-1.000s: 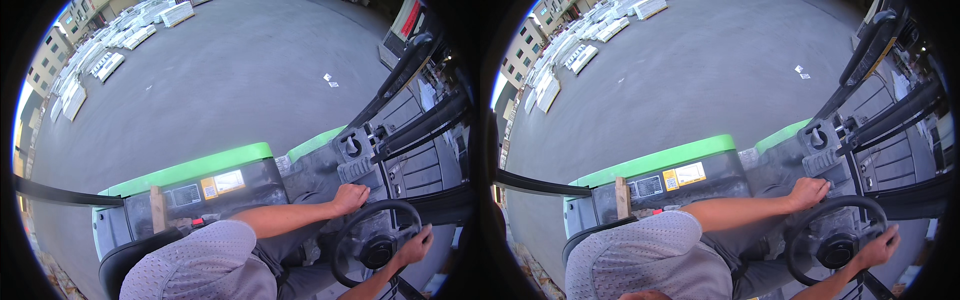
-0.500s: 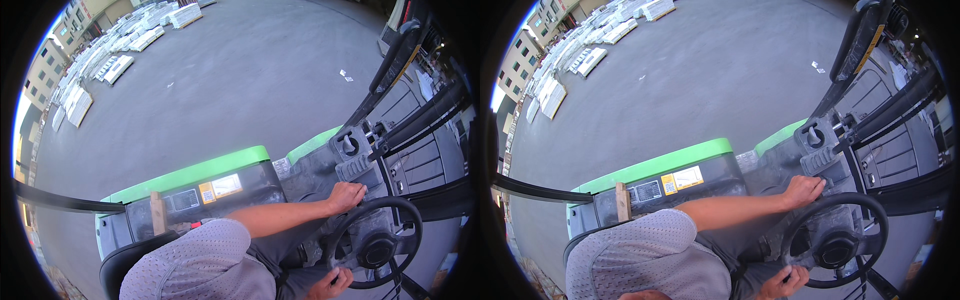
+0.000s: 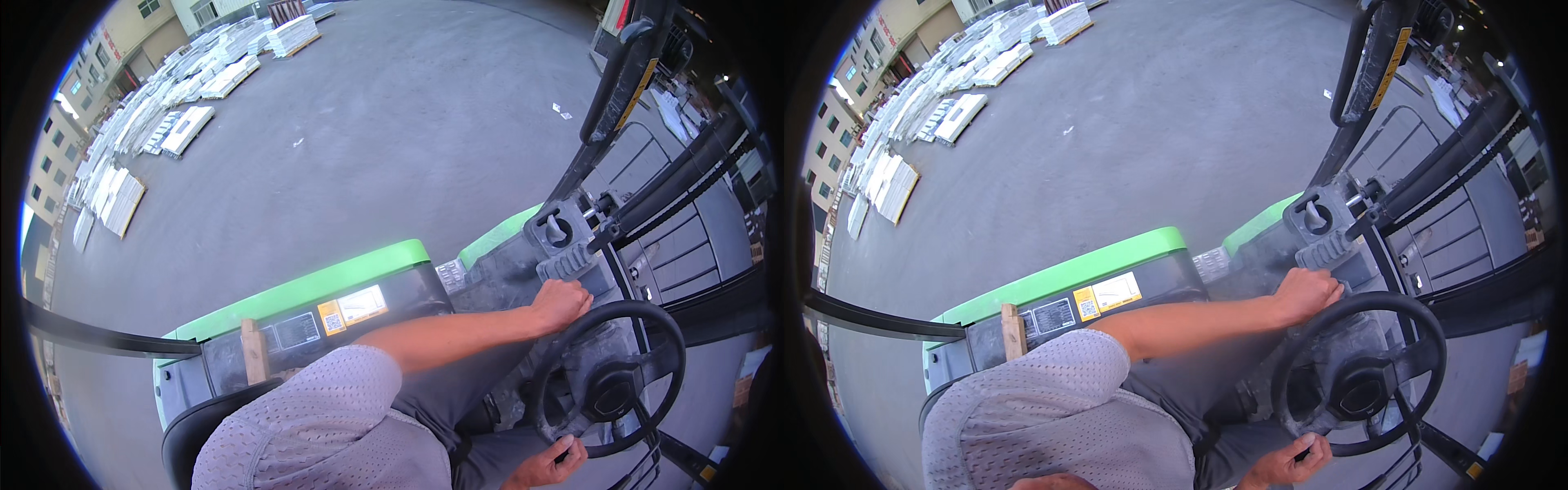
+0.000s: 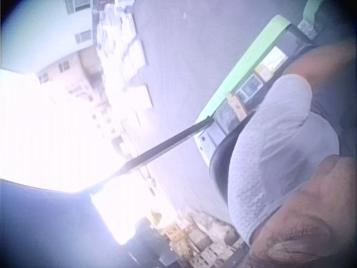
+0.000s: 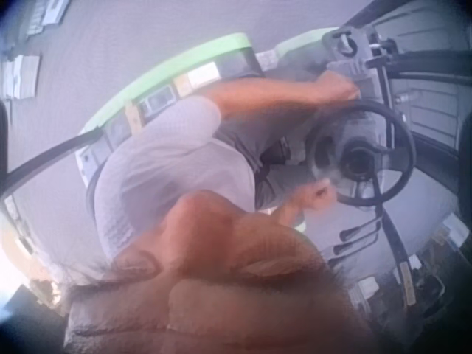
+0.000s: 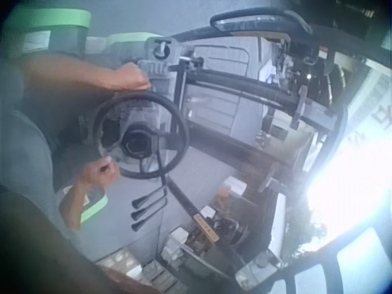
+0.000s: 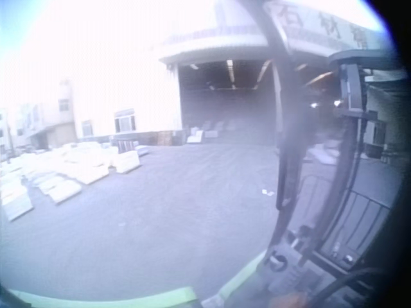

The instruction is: The person operates a forklift in a warehouse, steering and using the controls to lift and move pallets of materials. The operator navigates between storage areas and adjusts the forks to handle different loads.

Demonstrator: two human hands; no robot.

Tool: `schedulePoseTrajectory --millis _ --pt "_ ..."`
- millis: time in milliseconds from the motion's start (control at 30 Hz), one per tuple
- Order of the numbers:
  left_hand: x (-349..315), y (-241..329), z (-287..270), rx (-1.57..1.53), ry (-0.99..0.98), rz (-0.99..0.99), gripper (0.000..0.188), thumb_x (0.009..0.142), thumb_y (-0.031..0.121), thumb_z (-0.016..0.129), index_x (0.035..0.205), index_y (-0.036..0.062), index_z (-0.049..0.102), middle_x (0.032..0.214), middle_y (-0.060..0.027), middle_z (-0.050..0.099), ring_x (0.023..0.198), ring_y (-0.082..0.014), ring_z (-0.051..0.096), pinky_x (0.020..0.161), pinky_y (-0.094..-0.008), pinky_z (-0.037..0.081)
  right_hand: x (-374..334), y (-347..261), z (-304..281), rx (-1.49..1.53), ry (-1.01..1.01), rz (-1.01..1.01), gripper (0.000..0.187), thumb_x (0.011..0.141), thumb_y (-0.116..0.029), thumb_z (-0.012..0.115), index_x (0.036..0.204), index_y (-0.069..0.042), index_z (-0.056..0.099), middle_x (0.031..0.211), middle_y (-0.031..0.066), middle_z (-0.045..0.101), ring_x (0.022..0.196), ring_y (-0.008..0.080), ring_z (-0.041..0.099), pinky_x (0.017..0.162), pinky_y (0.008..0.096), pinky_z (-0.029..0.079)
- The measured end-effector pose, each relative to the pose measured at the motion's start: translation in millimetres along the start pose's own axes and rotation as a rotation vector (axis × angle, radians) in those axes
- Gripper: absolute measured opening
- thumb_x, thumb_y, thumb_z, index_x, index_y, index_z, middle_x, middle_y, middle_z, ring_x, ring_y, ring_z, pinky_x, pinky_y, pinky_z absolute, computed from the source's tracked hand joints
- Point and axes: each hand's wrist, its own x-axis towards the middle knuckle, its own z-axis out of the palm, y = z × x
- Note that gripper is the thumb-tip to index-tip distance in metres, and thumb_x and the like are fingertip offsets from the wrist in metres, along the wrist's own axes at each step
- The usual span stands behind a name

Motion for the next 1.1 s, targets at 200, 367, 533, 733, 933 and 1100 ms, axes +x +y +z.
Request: schedulePoseTrajectory --millis 200,367,533,733,933,1100 --pt "4.4 0.6 -2.1 0.098 -0.115 -0.011 0.046 0.104 0.037 0.053 0.075 0.0074 0.074 0.083 -0.0144 0.074 0.077 -0.0374 0.073 0.065 -0.0499 0.058 -4.7 -35.5 31.3 0.232 -0.155 -0.037 0.012 0.095 -0.002 0.068 0.089 0.005 0.06 0.092 0.0175 0.06 0.087 0.0355 0.06 0.078 0.0454 0.05" --pt "1.9 9.0 -5.0 0.049 -0.035 -0.019 0.046 0.104 0.038 0.054 0.076 0.0074 0.074 0.082 -0.0152 0.074 0.076 -0.0371 0.073 0.064 -0.0504 0.057 68.8 -78.7 85.7 0.277 -0.206 -0.379 0.012 0.091 -0.004 0.072 0.087 0.0 0.062 0.085 0.0159 0.06 0.084 0.0391 0.059 0.076 0.0491 0.048" --pt "-11.6 16.7 -11.3 0.058 -0.029 -0.026 0.047 0.104 0.039 0.055 0.076 0.0053 0.073 0.081 -0.0164 0.073 0.075 -0.0382 0.072 0.065 -0.0503 0.057 178.1 -73.4 104.9 0.137 -0.05 -0.317 0.013 0.096 -0.011 0.07 0.092 0.0 0.066 0.089 0.0146 0.064 0.085 0.0376 0.062 0.078 0.0471 0.049" --pt "-8.1 8.8 -9.6 0.066 0.003 -0.015 0.047 0.103 0.036 0.055 0.072 0.0046 0.072 0.079 -0.0163 0.073 0.074 -0.0386 0.072 0.065 -0.0501 0.057 230.8 6.2 76.3 0.039 0.129 0.001 0.028 0.104 -0.025 0.065 0.101 0.002 0.07 0.095 0.0134 0.07 0.088 0.0319 0.068 0.08 0.0402 0.052" --pt "-13.2 2.9 -4.5 0.04 0.038 -0.029 0.047 0.102 0.035 0.056 0.071 0.0046 0.072 0.077 -0.0157 0.072 0.072 -0.0384 0.071 0.064 -0.0496 0.057 218.7 13.0 80.2 -0.068 0.151 0.002 0.033 0.104 -0.03 0.065 0.105 0.002 0.071 0.098 0.013 0.071 0.091 0.0308 0.068 0.083 0.0403 0.053" --pt "-50.1 10.8 -9.5 0.027 0.075 -0.021 0.046 0.101 0.035 0.057 0.069 0.0047 0.072 0.077 -0.0159 0.072 0.072 -0.0383 0.071 0.064 -0.0494 0.057 185.8 -6.3 54.5 -0.02 0.172 0.006 0.033 0.103 -0.03 0.067 0.106 0.003 0.07 0.102 0.0138 0.071 0.093 0.0319 0.068 0.084 0.0415 0.053"
